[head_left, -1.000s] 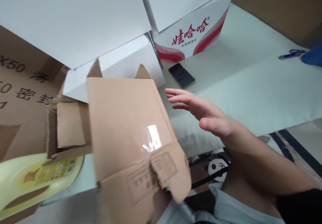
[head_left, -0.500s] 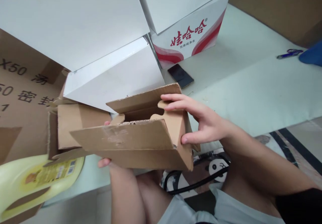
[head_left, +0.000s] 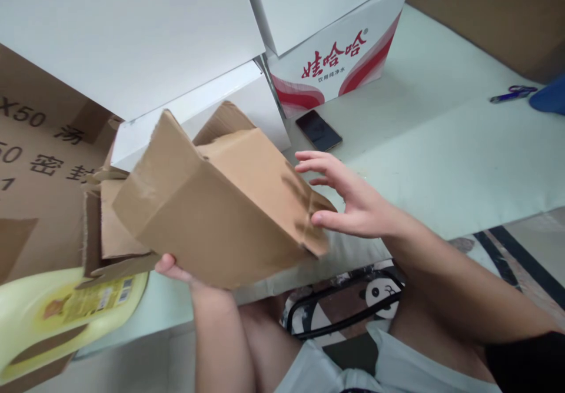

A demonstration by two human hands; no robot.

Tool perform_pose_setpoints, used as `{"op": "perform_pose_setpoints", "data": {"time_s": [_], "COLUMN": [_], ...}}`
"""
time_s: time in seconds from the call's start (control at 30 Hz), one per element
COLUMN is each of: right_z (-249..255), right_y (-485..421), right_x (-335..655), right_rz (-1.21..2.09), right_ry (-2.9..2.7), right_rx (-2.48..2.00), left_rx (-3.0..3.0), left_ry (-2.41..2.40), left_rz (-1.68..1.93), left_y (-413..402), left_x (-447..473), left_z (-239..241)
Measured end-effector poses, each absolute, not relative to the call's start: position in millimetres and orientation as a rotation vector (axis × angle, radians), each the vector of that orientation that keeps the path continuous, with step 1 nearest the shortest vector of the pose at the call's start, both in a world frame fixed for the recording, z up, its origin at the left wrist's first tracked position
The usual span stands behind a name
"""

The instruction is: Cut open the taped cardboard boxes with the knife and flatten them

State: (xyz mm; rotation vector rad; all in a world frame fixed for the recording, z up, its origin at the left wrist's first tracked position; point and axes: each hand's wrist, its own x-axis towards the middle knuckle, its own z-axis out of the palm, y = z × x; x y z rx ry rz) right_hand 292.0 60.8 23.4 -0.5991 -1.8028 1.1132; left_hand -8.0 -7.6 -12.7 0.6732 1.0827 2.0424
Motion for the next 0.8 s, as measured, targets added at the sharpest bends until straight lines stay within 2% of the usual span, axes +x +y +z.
{"op": "perform_pose_setpoints", "data": {"time_s": [0.23, 0.43, 0.6, 0.8], "right_z": [9, 1, -3, 12], "right_y": [64, 66, 69, 63], "right_x": [282, 280, 286, 291], "right_rz": [1.403, 1.354, 1.413, 1.053], "right_ry": [-1.825, -1.806, -1.695, -1.945], "right_rx": [-0.772, -0.840, -0.668, -0.530], "left_rx": [0.699, 0.687, 0.661, 0.659], "left_ry": [1.102, 1.120, 1.114, 1.080], "left_rz": [2.051, 2.032, 1.987, 1.987], "left_y": [-5, -7, -3, 1], "left_x": [-5, -3, -1, -1], "left_z": [-13, -11, -6, -4]}}
